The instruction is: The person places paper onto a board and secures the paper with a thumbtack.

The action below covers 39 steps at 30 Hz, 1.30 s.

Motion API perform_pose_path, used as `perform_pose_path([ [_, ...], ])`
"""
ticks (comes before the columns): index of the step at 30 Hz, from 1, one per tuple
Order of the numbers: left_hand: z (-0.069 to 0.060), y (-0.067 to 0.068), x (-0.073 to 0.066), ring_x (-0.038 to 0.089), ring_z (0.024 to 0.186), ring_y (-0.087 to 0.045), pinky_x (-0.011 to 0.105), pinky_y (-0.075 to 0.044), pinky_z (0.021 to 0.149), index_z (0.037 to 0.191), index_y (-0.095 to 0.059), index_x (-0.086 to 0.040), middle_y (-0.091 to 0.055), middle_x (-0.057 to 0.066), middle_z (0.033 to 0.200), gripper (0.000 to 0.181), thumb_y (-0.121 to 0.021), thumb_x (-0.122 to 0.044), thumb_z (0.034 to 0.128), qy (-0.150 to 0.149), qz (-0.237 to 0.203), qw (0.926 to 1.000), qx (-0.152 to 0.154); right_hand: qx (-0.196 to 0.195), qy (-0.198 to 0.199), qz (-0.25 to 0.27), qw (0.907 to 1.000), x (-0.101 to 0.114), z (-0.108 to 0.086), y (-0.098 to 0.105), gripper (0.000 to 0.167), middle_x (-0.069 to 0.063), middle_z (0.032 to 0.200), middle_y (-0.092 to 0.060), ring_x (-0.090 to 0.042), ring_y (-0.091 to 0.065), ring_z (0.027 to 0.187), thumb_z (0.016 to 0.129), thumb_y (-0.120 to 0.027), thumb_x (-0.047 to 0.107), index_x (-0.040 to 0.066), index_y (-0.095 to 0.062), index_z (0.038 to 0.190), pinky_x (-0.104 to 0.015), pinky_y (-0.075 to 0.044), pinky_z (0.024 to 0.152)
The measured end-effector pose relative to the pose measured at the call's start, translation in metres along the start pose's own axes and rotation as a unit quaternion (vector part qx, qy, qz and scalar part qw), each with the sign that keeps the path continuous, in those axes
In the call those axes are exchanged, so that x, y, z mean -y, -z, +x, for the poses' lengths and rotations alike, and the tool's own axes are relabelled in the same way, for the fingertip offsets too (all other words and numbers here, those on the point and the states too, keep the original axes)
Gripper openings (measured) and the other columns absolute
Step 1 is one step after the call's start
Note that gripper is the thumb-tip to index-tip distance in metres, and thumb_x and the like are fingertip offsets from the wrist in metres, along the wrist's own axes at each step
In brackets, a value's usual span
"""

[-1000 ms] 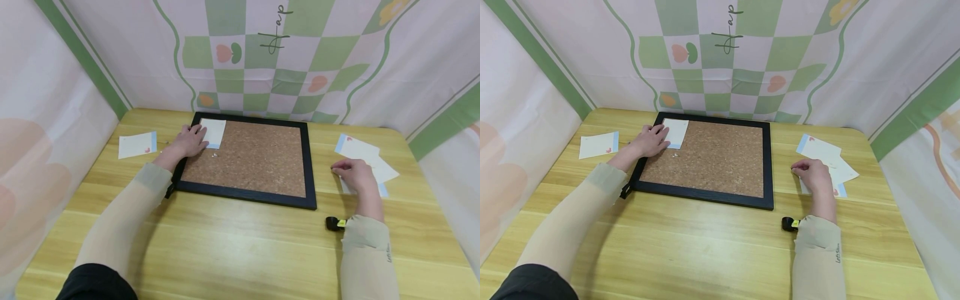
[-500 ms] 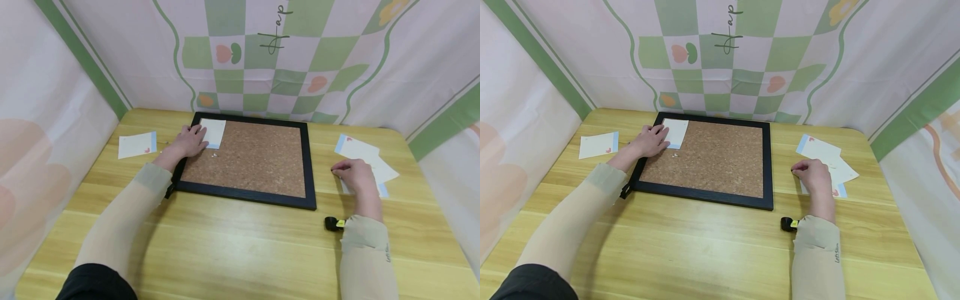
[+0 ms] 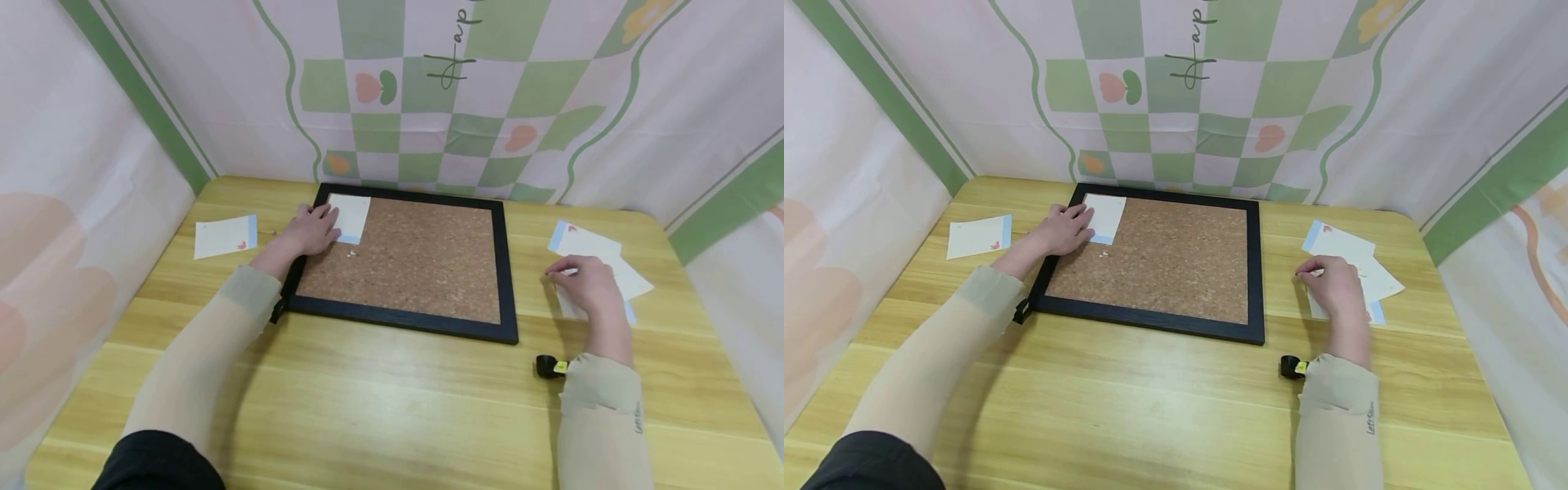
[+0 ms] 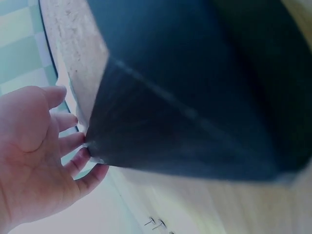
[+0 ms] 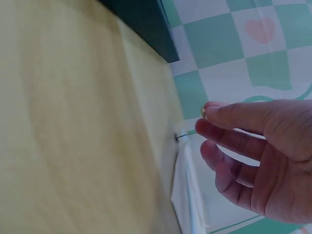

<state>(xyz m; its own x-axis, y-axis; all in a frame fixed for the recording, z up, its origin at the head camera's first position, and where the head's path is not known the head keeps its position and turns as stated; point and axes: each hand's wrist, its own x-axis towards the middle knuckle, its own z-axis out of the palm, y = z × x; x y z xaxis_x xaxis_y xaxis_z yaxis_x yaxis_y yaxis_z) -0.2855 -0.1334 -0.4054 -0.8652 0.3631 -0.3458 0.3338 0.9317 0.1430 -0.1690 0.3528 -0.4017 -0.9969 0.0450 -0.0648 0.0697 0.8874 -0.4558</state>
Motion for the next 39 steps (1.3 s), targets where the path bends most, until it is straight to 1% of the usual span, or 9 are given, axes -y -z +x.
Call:
perform_pose_path([
  [5,0.001,0.001,0.004,0.031,0.157,-0.012,0.049,-0.01,0.125,0.159,-0.015,-0.002,-0.012,0.019,0.168,0.057,-0.027,-0.025,0.1081,-0.018,-0.015,0.9997,-0.009,-0.006,0.016,0.011,0.9998,0.005,-0.002,0.004,0.015,-0.026,0.11,-0.072,-0.039,-0.067,0.093,0.097,-0.064,0.016,0.004,-0.071,0.1,-0.031,-0.045,0.07],
  [10,0.0,0.0,0.006,0.038,0.155,-0.008,0.049,-0.019,0.125,0.158,-0.02,-0.005,-0.011,0.018,0.168,0.059,-0.035,-0.023,0.1046,-0.005,-0.054,0.9984,-0.017,-0.003,0.022,0.019,0.9996,0.012,-0.005,0.009,0.016,-0.021,0.101,-0.075,-0.019,-0.063,0.081,0.098,-0.063,0.018,0.005,-0.071,0.101,-0.026,-0.043,0.068],
  [12,0.0,-0.001,0.007,0.04,0.153,-0.007,0.05,-0.023,0.124,0.157,-0.022,-0.007,-0.01,0.017,0.169,0.058,-0.037,-0.023,0.1037,0.002,-0.073,0.9972,-0.019,-0.001,0.026,0.02,0.9995,0.015,-0.006,0.011,0.019,-0.021,0.099,-0.075,-0.014,-0.062,0.078,0.099,-0.062,0.02,0.004,-0.072,0.104,-0.026,-0.044,0.068],
  [15,-0.001,-0.001,0.008,0.039,0.154,-0.006,0.049,-0.023,0.124,0.158,-0.019,-0.006,-0.012,0.015,0.169,0.061,-0.038,-0.024,0.1034,0.003,-0.08,0.9966,-0.02,0.005,0.03,0.022,0.9993,0.019,-0.007,0.013,0.025,-0.021,0.099,-0.075,-0.012,-0.063,0.076,0.1,-0.06,0.023,0.003,-0.072,0.109,-0.026,-0.045,0.068],
  [19,-0.001,0.0,0.011,0.036,0.156,-0.008,0.047,-0.013,0.127,0.159,-0.016,-0.003,-0.012,0.016,0.168,0.063,-0.038,-0.025,0.1037,-0.015,-0.054,0.9983,-0.016,0.002,0.037,0.026,0.999,0.024,-0.007,0.014,0.028,-0.022,0.1,-0.075,-0.011,-0.065,0.075,0.101,-0.06,0.025,0.003,-0.072,0.112,-0.023,-0.046,0.066],
  [22,-0.001,0.001,0.014,0.034,0.156,-0.013,0.047,-0.009,0.126,0.158,-0.021,-0.003,-0.01,0.018,0.168,0.06,-0.037,-0.024,0.1044,-0.035,-0.037,0.9986,-0.014,-0.004,0.045,0.025,0.9987,0.027,-0.006,0.013,0.027,-0.022,0.098,-0.075,-0.008,-0.064,0.074,0.1,-0.061,0.025,0.003,-0.072,0.111,-0.021,-0.045,0.064],
  [31,-0.003,0.002,0.019,0.034,0.155,-0.016,0.05,-0.01,0.125,0.158,-0.02,-0.001,-0.01,0.022,0.167,0.059,-0.035,-0.025,0.1059,-0.074,-0.018,0.9971,-0.003,-0.004,0.043,0.03,0.9986,0.034,-0.006,0.012,0.025,-0.021,0.095,-0.075,-0.021,-0.07,0.077,0.1,-0.061,0.025,0.003,-0.071,0.105,-0.021,-0.047,0.062],
  [34,-0.003,0.003,0.019,0.035,0.155,-0.015,0.051,-0.01,0.125,0.159,-0.018,-0.002,-0.009,0.022,0.167,0.059,-0.035,-0.025,0.1066,-0.08,-0.005,0.9967,0.005,-0.009,0.047,0.028,0.9985,0.037,-0.005,0.011,0.024,-0.021,0.094,-0.075,-0.021,-0.068,0.075,0.1,-0.061,0.024,0.002,-0.071,0.103,-0.022,-0.048,0.061],
  [39,-0.003,0.005,0.019,0.035,0.156,-0.013,0.052,-0.009,0.125,0.159,-0.015,-0.003,-0.007,0.022,0.168,0.06,-0.034,-0.025,0.1072,-0.079,0.01,0.9966,0.021,-0.012,0.052,0.028,0.9982,0.041,-0.005,0.009,0.024,-0.021,0.093,-0.075,-0.013,-0.066,0.073,0.1,-0.061,0.024,0.002,-0.072,0.101,-0.02,-0.048,0.062],
])
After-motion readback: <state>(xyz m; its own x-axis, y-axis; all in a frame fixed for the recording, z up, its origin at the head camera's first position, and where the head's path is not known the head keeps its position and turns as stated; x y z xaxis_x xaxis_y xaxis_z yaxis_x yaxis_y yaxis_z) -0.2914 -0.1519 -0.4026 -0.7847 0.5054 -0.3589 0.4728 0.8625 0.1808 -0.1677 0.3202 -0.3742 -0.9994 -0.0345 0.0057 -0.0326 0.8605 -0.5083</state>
